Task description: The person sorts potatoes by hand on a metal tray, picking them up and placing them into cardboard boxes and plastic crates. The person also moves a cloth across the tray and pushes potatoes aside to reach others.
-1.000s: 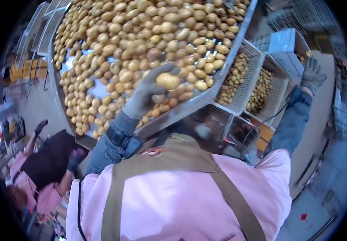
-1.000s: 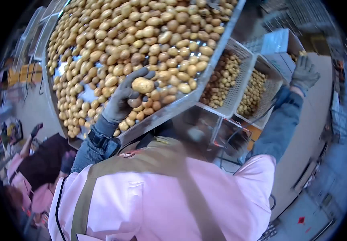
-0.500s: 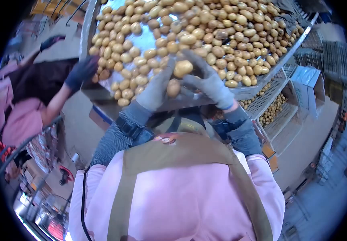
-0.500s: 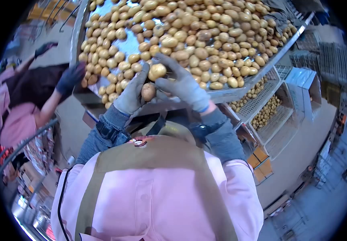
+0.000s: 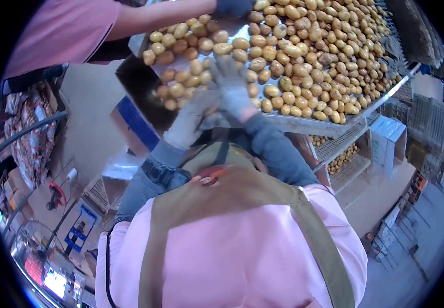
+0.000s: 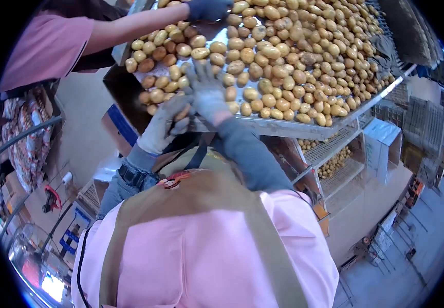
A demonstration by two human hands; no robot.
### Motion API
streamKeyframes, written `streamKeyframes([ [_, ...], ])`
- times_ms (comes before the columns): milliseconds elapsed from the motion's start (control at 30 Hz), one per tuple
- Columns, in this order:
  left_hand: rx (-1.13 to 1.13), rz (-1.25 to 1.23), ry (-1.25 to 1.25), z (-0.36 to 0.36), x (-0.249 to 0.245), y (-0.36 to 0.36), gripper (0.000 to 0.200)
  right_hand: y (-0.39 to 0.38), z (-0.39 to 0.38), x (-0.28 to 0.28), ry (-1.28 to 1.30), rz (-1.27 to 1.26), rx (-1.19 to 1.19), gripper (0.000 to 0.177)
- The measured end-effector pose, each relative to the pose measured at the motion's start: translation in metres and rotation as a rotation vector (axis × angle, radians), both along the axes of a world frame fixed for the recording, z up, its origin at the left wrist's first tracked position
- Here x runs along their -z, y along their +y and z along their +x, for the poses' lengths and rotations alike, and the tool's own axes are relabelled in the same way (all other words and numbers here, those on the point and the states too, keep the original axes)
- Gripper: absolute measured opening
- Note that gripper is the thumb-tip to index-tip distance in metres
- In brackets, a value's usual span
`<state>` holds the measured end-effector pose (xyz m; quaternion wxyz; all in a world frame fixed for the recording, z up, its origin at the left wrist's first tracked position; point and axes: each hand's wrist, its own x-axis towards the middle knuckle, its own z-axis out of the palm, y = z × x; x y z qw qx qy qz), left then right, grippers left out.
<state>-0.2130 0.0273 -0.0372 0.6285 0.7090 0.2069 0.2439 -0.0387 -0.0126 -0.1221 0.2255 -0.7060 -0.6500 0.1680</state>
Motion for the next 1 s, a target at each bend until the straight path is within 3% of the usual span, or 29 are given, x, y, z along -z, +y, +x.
streamKeyframes([
  [33,0.002,-0.622,-0.070,-0.009,0.011,-0.001,0.030,0.019,-0.004,0.002,-0.262,-0.065,0.011,0.063],
  [67,0.011,-1.247,-0.123,-0.012,0.017,-0.006,0.028,0.028,-0.002,0.007,-0.294,0.058,0.009,0.054],
  [133,-0.205,-0.988,0.100,-0.004,-0.017,-0.007,0.022,0.030,0.014,-0.007,-0.096,0.035,-0.115,0.049],
  [167,-0.210,-0.527,0.210,-0.007,-0.017,-0.008,0.025,0.018,0.021,-0.031,0.254,-0.034,0.006,0.047],
  [233,-0.215,-0.136,0.259,-0.005,-0.001,-0.011,0.029,-0.028,0.024,-0.062,0.846,-0.036,0.274,0.042],
  [267,-0.219,-0.211,0.213,0.003,0.026,-0.021,0.032,-0.053,0.024,-0.059,0.972,-0.081,0.278,0.042],
  [333,0.010,-0.452,0.219,0.020,0.002,-0.035,0.040,-0.100,0.019,-0.076,1.466,-0.239,0.425,0.042],
  [367,0.152,-0.260,0.319,0.026,-0.002,-0.035,0.044,-0.121,0.016,-0.093,1.831,-0.355,0.570,0.041],
  [400,0.292,-0.065,0.416,0.032,-0.003,-0.034,0.048,-0.142,0.023,-0.093,1.705,-0.430,0.700,0.039],
  [433,0.275,-0.045,0.465,0.035,-0.002,-0.030,0.046,-0.168,0.033,-0.094,1.572,-0.504,0.830,0.037],
  [500,0.250,0.006,0.564,0.046,0.006,-0.011,0.043,-0.232,0.080,-0.088,1.442,-0.493,0.828,0.034],
  [533,0.150,-0.159,0.666,0.058,0.010,0.001,0.040,-0.269,0.112,-0.082,1.354,-0.464,0.833,0.032],
  [567,0.095,-0.051,0.644,0.070,0.012,0.010,0.040,-0.310,0.148,-0.077,1.208,-0.436,0.877,0.030],
  [633,0.063,0.255,0.596,0.101,0.027,0.026,0.041,-0.365,0.214,-0.069,0.659,-0.365,1.095,0.041],
  [733,0.185,0.666,0.661,0.156,0.049,0.035,0.048,-0.298,0.237,-0.101,-0.083,0.005,1.200,0.043],
  [800,0.282,0.768,0.793,0.181,0.053,0.033,0.047,-0.221,0.240,-0.094,0.318,0.197,1.101,0.043],
  [867,0.277,0.698,0.846,0.193,0.065,0.032,0.045,-0.136,0.211,-0.077,0.383,0.130,0.920,0.038],
  [900,0.248,0.620,0.852,0.195,0.070,0.031,0.044,-0.097,0.186,-0.091,0.283,-0.035,0.789,0.036],
  [933,0.155,0.575,0.723,0.189,0.069,0.029,0.042,-0.080,0.182,-0.055,0.089,0.066,0.531,0.031],
  [1000,-0.035,0.479,0.472,0.154,0.055,0.026,0.040,-0.043,0.153,-0.029,-0.319,-0.105,0.309,0.029],
])
